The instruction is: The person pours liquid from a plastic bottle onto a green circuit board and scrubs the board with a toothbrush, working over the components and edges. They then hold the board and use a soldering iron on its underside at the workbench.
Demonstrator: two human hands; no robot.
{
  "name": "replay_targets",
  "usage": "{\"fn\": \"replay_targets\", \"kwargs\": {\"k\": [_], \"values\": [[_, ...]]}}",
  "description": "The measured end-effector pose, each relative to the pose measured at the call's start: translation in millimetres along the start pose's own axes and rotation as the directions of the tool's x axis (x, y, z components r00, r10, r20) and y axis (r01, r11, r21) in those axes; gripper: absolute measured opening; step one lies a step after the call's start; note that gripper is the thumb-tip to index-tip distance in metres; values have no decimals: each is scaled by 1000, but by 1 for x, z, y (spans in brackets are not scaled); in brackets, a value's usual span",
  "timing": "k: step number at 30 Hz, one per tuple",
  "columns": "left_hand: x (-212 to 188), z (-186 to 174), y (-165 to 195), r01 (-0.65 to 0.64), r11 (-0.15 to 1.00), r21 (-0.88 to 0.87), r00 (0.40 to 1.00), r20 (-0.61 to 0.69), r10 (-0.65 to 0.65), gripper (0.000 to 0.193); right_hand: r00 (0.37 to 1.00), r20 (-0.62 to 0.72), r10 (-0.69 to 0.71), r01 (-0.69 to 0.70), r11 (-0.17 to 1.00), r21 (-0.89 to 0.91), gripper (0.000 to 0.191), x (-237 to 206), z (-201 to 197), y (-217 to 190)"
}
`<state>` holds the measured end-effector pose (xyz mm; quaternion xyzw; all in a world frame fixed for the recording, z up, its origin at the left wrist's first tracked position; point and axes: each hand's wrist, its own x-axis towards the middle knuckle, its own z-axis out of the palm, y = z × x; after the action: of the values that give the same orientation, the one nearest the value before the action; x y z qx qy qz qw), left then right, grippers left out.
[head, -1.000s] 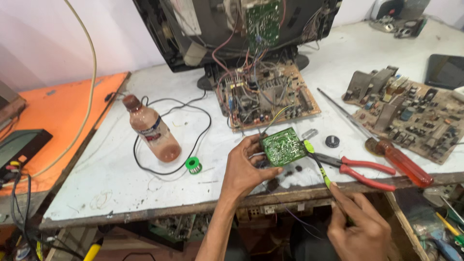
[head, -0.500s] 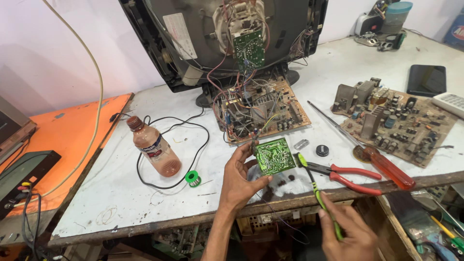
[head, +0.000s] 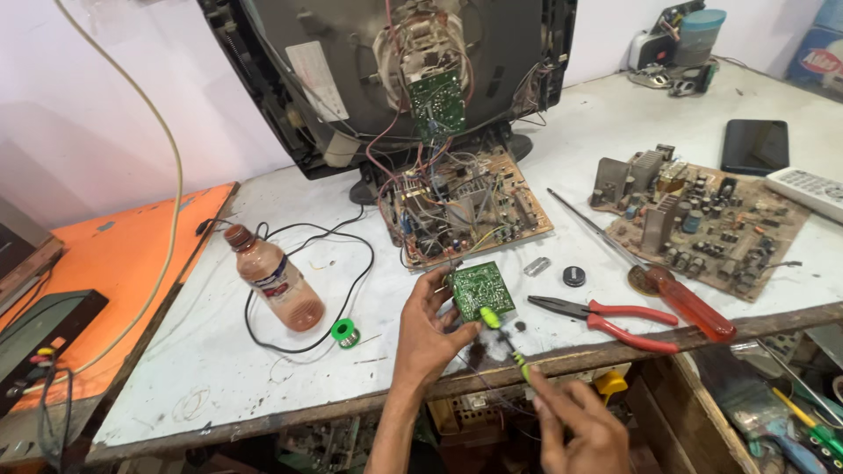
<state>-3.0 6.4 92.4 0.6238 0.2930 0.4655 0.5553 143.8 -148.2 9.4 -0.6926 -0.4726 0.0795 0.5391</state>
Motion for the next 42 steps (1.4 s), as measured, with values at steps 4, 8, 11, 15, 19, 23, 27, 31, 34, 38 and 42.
{"fn": "replay_targets", "kwargs": {"k": [4, 8, 11, 15, 19, 23, 27, 31, 34, 38, 42], "values": [[-2, 1, 8, -112, 949, 296, 991, -43, 130, 101, 970, -139, -199, 192, 979, -66, 39, 6, -4, 24], [-18, -8, 24, -293, 750, 593, 905, -80, 417, 109, 995, -35, -93, 88, 990, -109, 43, 36, -12, 42], [-44, -31, 36, -246, 706, 664, 864, -181, 471, 90, 976, 131, -175, 209, 923, -323, 40, 67, -19, 47], [-59, -80, 57, -100, 576, 812, 748, -320, 581, 53, 996, 13, -85, 85, 941, -327, 39, 73, -16, 39], [-63, -105, 72, -6, 549, 836, 658, -410, 632, 28, 887, -121, -445, 394, 868, -301, 22, 71, -11, 14], [-65, -76, 62, -186, 350, 918, 615, -169, 770, 25, 839, 62, -540, 544, 831, -120, 41, 63, -17, -23], [-61, -26, 37, -531, 227, 816, 587, 161, 794, 27, 885, 16, -466, 449, 842, -299, 36, 73, -32, -51], [-74, 2, 17, -540, 271, 797, 619, 157, 769, 29, 848, 149, -508, 529, 797, -290, 44, 79, -48, -57], [-74, 9, 7, -466, 411, 783, 688, 29, 725, 29, 780, 272, -564, 624, 731, -275, 54, 78, -44, -51], [-63, 5, 0, -295, 568, 768, 757, -174, 629, 35, 803, 343, -488, 584, 759, -288, 43, 84, -14, -44], [-71, -21, -1, -178, 666, 724, 753, -336, 566, 50, 757, 311, -574, 638, 752, -167, 41, 89, -4, -37]]}}
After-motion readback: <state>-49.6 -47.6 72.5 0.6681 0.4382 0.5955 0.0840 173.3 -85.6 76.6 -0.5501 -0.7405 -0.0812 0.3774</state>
